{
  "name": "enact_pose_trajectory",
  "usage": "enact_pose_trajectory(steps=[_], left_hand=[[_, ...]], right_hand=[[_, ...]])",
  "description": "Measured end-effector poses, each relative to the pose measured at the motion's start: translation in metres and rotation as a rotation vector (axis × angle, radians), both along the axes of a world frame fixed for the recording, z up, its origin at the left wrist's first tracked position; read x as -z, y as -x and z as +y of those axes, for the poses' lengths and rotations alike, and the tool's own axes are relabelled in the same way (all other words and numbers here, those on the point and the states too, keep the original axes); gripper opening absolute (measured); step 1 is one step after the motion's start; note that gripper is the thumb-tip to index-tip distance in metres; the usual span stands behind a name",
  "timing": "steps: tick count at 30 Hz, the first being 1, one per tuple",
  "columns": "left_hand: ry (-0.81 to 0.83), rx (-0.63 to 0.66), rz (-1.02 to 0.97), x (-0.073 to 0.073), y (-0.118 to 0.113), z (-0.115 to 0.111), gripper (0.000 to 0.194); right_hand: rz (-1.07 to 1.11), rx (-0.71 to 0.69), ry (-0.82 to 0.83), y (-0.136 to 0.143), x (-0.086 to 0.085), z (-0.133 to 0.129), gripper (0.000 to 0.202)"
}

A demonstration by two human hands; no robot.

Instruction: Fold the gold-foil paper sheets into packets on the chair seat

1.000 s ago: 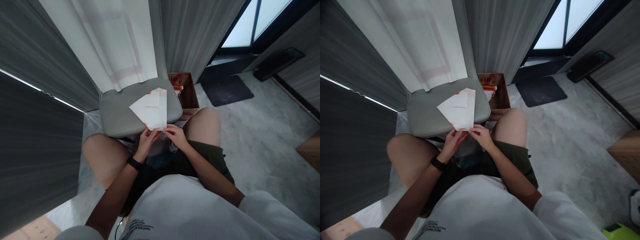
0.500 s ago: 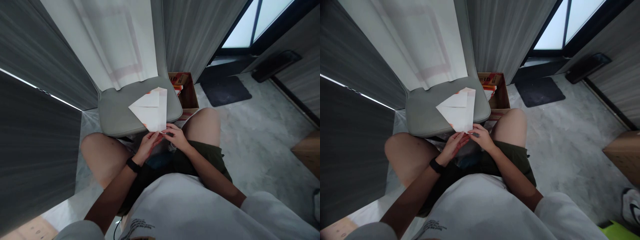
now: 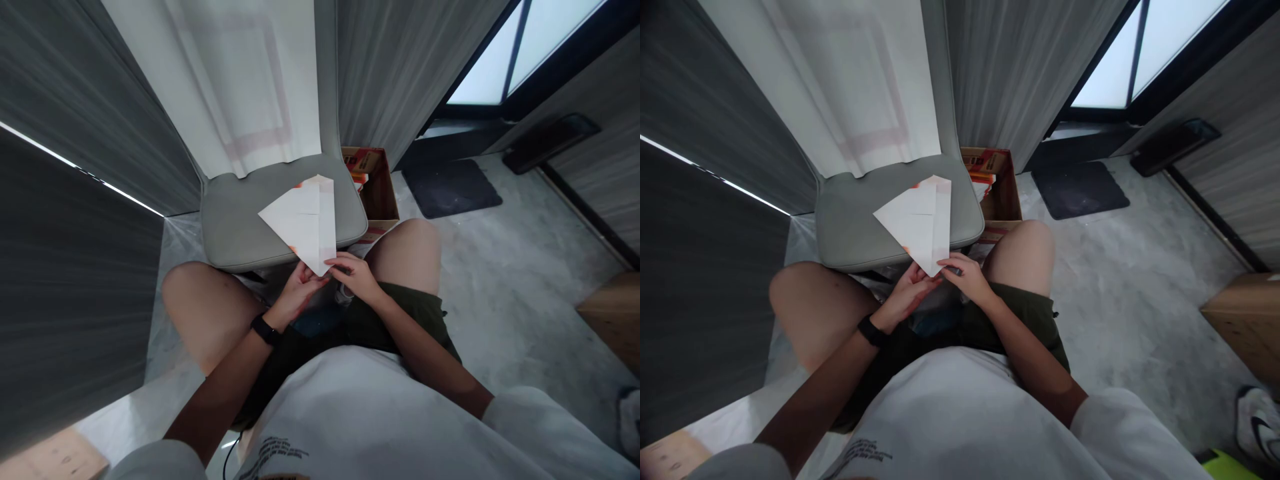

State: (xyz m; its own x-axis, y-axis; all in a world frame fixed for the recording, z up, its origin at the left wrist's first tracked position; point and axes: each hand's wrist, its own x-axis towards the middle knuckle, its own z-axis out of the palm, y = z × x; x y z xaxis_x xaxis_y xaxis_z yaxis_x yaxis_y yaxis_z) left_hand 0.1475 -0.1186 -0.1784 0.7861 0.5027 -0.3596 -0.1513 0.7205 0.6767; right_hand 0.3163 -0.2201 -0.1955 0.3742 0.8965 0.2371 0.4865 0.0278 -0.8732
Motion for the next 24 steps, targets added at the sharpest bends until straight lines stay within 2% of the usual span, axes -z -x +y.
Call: enact_pose_trajectory(steps=[4, 8, 12, 18, 24], left_hand=[[0.043, -0.041, 0.02, 0.004, -0.001, 0.003, 0.061], [0.013, -0.038, 0.065, 0.01, -0.001, 0.007, 0.051], [-0.019, -0.015, 0.052, 0.011, 0.001, 0.01, 0.054], [-0.051, -0.05, 0.046, 0.011, 0.001, 0.013, 0.055], [-0.047, -0.082, 0.07, 0.008, -0.003, 0.015, 0.051]], right_hand=[[0.01, -0.039, -0.013, 0.002, -0.001, 0.0, 0.022], [-0.107, -0.029, -0.053, 0.006, 0.002, 0.0, 0.02], [-0.203, 0.009, -0.065, 0.008, 0.007, 0.002, 0.02], [-0.148, 0.071, -0.098, 0.009, 0.009, 0.005, 0.016], [-0.122, 0.017, -0.095, 0.004, 0.002, 0.012, 0.016]])
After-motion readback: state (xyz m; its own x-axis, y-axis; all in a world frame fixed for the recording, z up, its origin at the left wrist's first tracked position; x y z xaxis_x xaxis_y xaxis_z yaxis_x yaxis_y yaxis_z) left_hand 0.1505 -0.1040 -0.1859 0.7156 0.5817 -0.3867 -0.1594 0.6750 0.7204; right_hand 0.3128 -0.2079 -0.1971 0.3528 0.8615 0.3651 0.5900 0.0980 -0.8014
